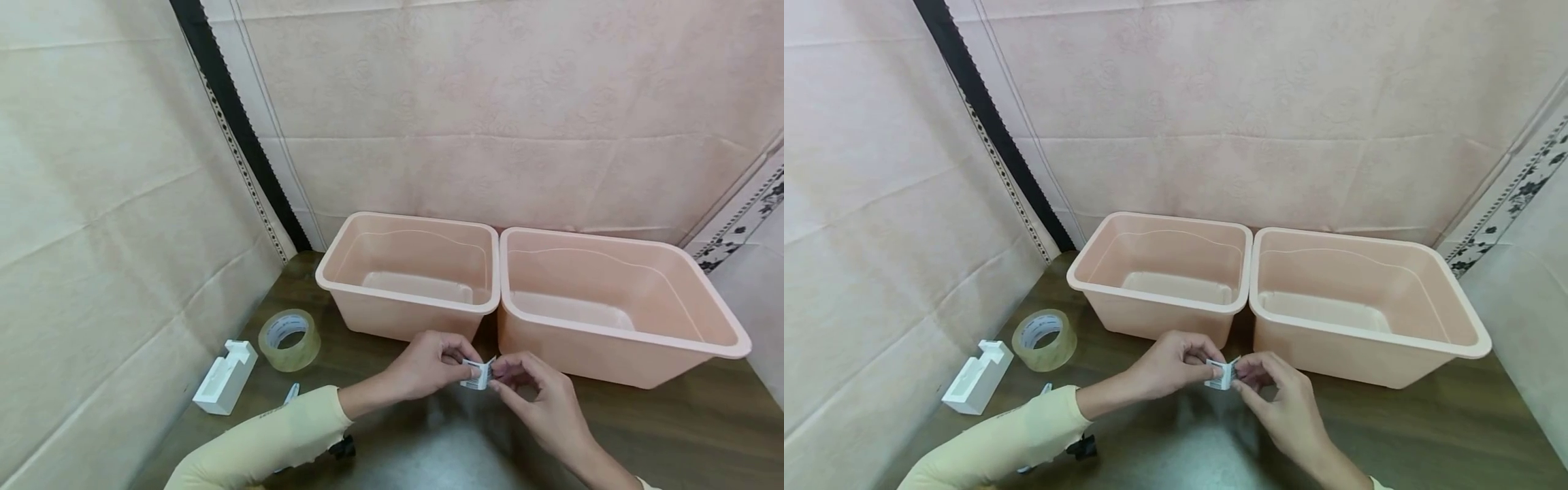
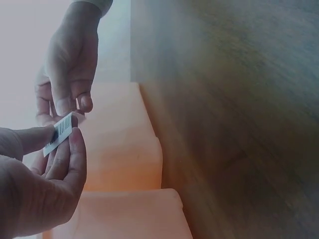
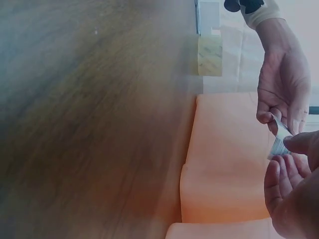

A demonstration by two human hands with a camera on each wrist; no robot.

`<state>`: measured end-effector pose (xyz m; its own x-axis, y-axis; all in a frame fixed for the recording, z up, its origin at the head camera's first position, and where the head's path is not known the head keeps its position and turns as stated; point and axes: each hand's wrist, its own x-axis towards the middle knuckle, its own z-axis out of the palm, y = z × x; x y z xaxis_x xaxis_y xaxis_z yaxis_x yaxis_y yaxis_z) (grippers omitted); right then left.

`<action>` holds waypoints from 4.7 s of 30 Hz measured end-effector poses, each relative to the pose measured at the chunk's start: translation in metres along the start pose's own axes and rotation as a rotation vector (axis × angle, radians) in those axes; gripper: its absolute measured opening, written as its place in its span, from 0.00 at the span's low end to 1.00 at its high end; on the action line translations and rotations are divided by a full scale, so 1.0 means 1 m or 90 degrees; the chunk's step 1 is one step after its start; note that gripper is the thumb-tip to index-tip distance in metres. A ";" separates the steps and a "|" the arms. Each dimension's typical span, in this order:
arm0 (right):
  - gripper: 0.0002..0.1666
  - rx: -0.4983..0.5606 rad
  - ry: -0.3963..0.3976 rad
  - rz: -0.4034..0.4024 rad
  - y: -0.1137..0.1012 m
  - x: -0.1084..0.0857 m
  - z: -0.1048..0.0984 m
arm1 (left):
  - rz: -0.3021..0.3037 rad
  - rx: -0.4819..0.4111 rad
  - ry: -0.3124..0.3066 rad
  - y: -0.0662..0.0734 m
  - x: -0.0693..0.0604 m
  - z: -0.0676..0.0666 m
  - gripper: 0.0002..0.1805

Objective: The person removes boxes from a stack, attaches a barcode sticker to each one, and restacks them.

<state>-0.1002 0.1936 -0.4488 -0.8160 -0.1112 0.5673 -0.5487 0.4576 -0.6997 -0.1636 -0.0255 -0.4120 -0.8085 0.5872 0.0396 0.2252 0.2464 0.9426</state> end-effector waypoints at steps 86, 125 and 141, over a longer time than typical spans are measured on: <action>0.19 -0.070 -0.024 0.118 0.017 -0.002 -0.010 | -0.047 0.314 -0.244 -0.051 -0.011 0.006 0.06; 0.10 -0.301 -0.019 -0.273 0.006 0.026 0.029 | -0.064 -0.081 -0.009 -0.031 -0.005 -0.021 0.09; 0.13 -0.070 -0.065 0.062 -0.007 0.047 0.064 | 0.111 0.367 0.137 -0.037 -0.014 -0.053 0.04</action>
<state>-0.1459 0.1284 -0.4450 -0.8815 -0.1475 0.4486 -0.4478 0.5630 -0.6946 -0.1891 -0.0841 -0.4296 -0.8106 0.5037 0.2987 0.5719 0.5712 0.5888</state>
